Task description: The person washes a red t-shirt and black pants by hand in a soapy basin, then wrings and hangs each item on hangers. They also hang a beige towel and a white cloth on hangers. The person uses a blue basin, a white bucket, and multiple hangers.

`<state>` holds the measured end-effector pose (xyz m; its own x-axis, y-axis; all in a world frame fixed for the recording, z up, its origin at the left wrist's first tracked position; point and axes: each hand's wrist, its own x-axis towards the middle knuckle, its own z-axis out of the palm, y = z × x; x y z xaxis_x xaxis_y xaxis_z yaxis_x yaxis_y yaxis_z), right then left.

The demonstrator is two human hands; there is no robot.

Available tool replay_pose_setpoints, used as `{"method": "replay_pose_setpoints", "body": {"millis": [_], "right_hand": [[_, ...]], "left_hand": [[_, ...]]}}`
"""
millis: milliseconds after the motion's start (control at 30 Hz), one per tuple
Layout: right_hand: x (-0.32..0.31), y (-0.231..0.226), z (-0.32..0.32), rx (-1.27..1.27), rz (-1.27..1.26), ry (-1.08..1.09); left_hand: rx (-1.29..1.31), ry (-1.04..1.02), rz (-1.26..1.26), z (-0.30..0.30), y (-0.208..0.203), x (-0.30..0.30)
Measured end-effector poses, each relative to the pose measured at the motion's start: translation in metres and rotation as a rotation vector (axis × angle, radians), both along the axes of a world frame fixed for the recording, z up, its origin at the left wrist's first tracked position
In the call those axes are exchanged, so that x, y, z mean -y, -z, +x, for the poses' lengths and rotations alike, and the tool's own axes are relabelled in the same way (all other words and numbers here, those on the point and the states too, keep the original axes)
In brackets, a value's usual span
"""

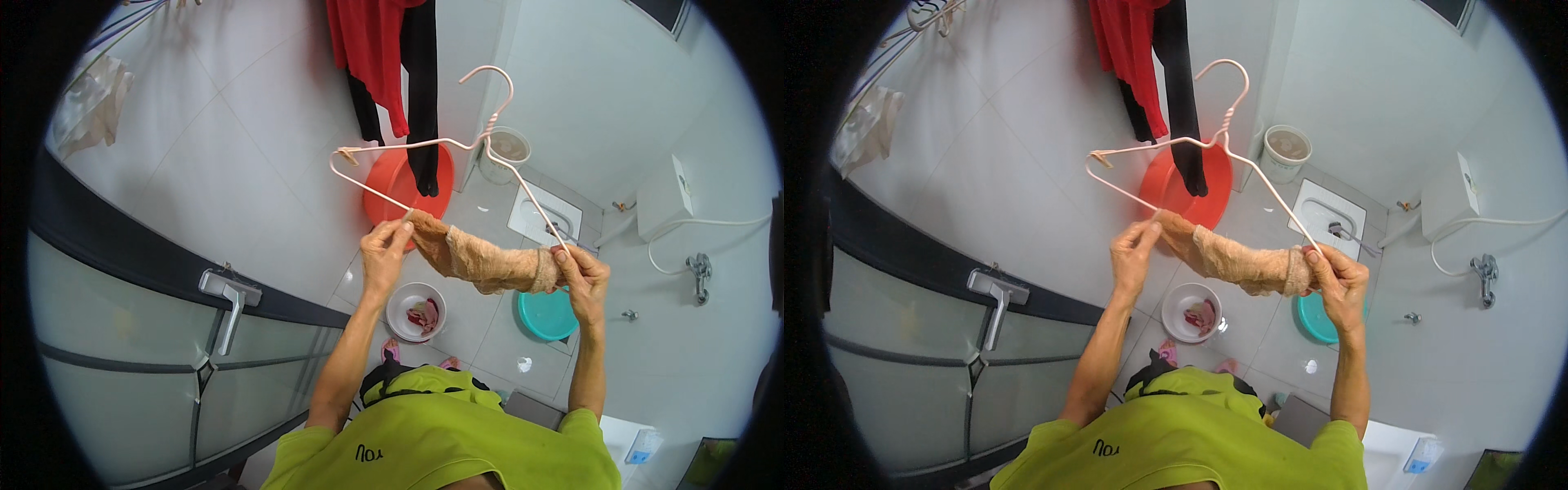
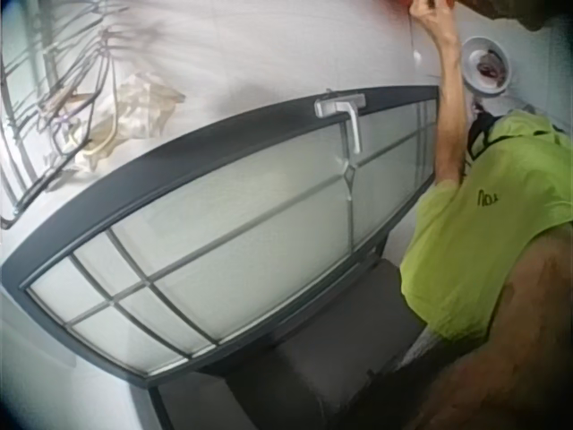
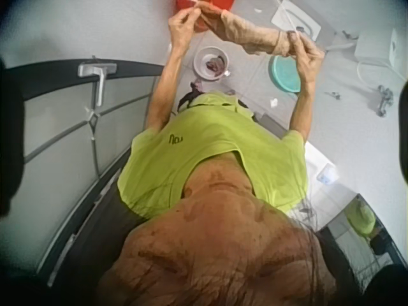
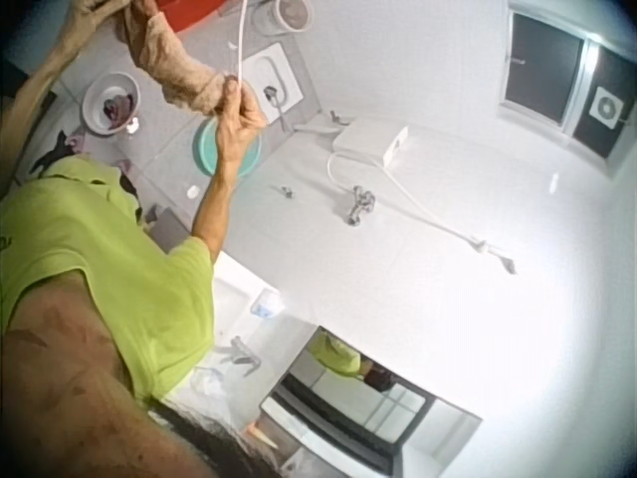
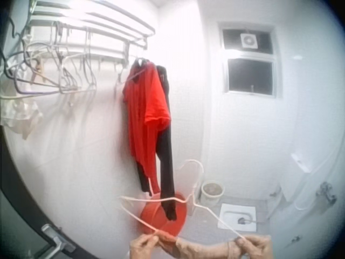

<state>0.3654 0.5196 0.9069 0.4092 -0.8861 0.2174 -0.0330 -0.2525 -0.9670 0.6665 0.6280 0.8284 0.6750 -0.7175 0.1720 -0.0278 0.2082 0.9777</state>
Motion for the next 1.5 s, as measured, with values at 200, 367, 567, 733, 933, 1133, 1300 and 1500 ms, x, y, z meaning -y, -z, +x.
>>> {"method": "replay_pose_setpoints", "body": {"millis": [200,367,567,733,933,1133,1300,1500], "right_hand": [[0.003,-0.004,-0.020,-0.074,0.065,-0.020],[0.005,-0.002,-0.011,-0.015,0.064,-0.051],[0.015,-0.010,-0.020,0.030,0.130,-0.012],[0.021,-0.009,-0.031,0.099,0.078,-0.081],[0.034,-0.028,-0.034,0.030,-0.036,-0.096],[0.068,-0.077,-0.049,-0.119,-0.177,-0.070],[0.097,-0.094,-0.048,-0.138,-0.364,0.084],[0.116,-0.075,-0.042,-0.140,-0.580,0.180]], "left_hand": [[-0.419,-0.062,-0.180,0.030,-0.013,0.007],[-0.384,-0.051,-0.252,0.039,-0.021,0.011],[-0.059,-0.206,-0.259,0.047,-0.038,-0.005],[0.253,-0.274,-0.213,0.065,-0.060,-0.020],[0.798,-0.501,-0.089,0.085,-0.085,-0.037],[0.260,0.912,0.159,0.128,-0.105,-0.049],[-0.393,1.285,-0.036,0.095,-0.062,-0.050],[-0.495,1.076,0.149,0.045,-0.066,-0.052]]}}
